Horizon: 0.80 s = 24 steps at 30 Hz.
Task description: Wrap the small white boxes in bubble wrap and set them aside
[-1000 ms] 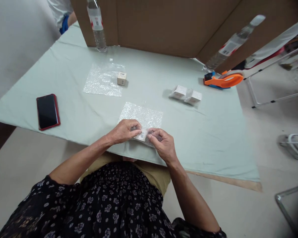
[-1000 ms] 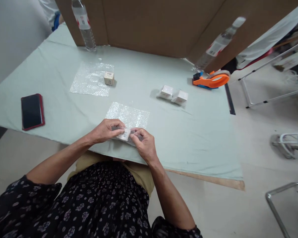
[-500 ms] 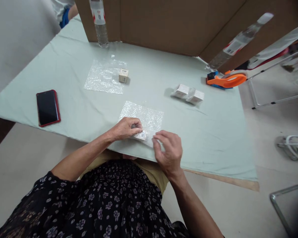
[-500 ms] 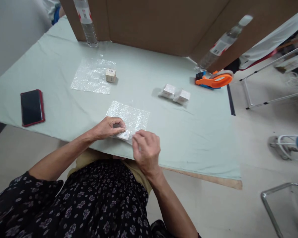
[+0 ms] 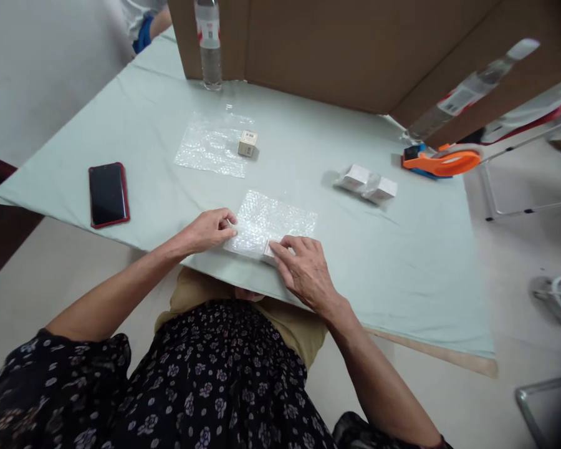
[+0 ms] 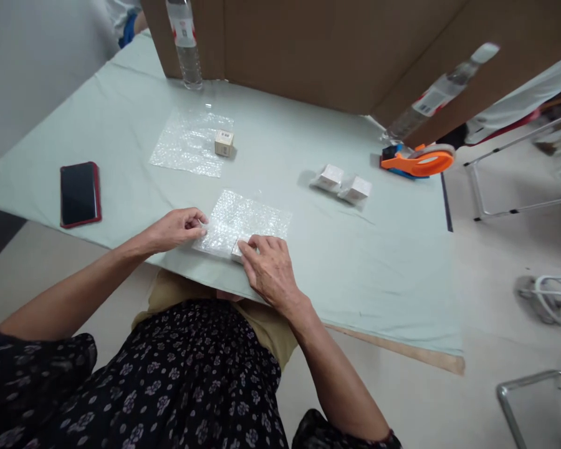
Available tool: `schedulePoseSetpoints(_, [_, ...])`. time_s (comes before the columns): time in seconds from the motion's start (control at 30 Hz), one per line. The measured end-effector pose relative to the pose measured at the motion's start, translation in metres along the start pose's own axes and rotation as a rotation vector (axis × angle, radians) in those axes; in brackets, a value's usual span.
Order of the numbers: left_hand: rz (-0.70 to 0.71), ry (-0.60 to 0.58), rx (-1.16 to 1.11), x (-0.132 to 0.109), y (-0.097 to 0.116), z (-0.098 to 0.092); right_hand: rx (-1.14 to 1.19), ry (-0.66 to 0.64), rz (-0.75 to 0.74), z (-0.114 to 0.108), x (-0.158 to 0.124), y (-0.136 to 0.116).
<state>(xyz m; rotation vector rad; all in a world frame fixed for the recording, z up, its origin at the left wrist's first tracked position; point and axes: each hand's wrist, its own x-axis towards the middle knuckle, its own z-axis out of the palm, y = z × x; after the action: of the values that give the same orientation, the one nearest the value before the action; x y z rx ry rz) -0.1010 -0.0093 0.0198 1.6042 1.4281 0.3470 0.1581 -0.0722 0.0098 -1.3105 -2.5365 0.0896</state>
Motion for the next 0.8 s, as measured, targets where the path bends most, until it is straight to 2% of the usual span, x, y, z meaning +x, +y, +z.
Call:
schedulePoseSetpoints(0.1, [-0.136,0.025,-0.062,-0.009,-0.002,-0.001,0.005,-0.044,-0.039,-0.003,0.005,0.004])
schedulePoseSetpoints(0.27, [-0.361,-0.072,-0.089,-0.011,-0.002,0.0,-0.012,-0.118,-0.094,-0.01,0.011,0.008])
schedulePoseSetpoints(0.37, [-0.401,-0.101,-0.131,-0.007,-0.001,0.006,-0.018,-0.144,-0.1,-0.012,0.013,0.009])
schedulePoseSetpoints(0.57, [-0.451,-0.079,-0.345,0.004,0.009,0.023,0.006,-0.15,-0.108,-0.01,0.014,0.011])
schedulePoseSetpoints(0.67, [-0.404,-0.05,-0.299,0.007,0.014,0.029,0.002,-0.15,-0.114,-0.011,0.015,0.011])
schedulePoseSetpoints(0.8, [-0.163,0.084,-0.093,0.008,0.02,0.034,-0.041,-0.172,-0.139,-0.014,0.019,0.009])
